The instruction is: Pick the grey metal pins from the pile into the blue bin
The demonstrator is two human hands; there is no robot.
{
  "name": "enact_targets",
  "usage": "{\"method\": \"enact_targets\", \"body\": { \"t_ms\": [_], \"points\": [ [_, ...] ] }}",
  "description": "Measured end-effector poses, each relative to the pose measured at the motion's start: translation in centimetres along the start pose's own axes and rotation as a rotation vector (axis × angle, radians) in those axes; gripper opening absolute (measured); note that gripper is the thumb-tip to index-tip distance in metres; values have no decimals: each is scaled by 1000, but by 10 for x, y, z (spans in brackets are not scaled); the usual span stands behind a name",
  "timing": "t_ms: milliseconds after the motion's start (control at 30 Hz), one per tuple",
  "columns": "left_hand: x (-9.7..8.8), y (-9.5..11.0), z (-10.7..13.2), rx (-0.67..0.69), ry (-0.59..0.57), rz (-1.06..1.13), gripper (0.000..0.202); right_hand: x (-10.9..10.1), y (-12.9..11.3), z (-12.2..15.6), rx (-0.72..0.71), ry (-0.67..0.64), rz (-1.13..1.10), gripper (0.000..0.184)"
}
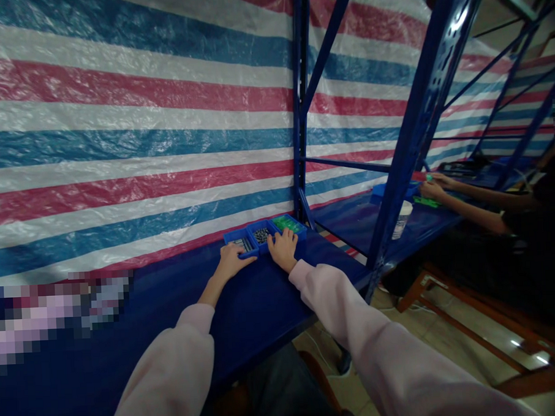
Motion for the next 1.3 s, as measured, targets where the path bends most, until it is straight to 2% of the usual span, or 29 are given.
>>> {"method": "enact_targets", "body": {
  "t_ms": [100, 267, 400, 600, 833, 967, 1300],
  "points": [
    [1, 8, 3, 25, -9, -79, 29, 1, 1, 0, -15, -4, 13, 43],
    [10, 27, 5, 63, -35, -185, 46, 5, 2, -1, -41, -10, 22, 42],
    [17, 34, 2, 67, -61, -238, 42, 8, 5, -4, -69, -52, 24, 41],
    [17, 35, 0, 78, -86, -281, 35, 10, 5, -6, -115, -83, 27, 36],
    [13, 32, 9, 19, -106, -352, 34, 5, -8, 1, -243, -143, 42, 39],
    [10, 33, 17, -17, -106, -402, 39, 2, -14, 6, -303, -143, 71, 45],
    [6, 39, 32, -39, -84, -463, 44, 2, -16, 13, -346, -99, 67, 47]
  ]
}}
Point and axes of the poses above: each hand's wrist, its own z-axis away from the middle knuckle, its own x-axis out of the palm, y = z × x, the point moved 2 cm from there along -z, towards the middle knuckle
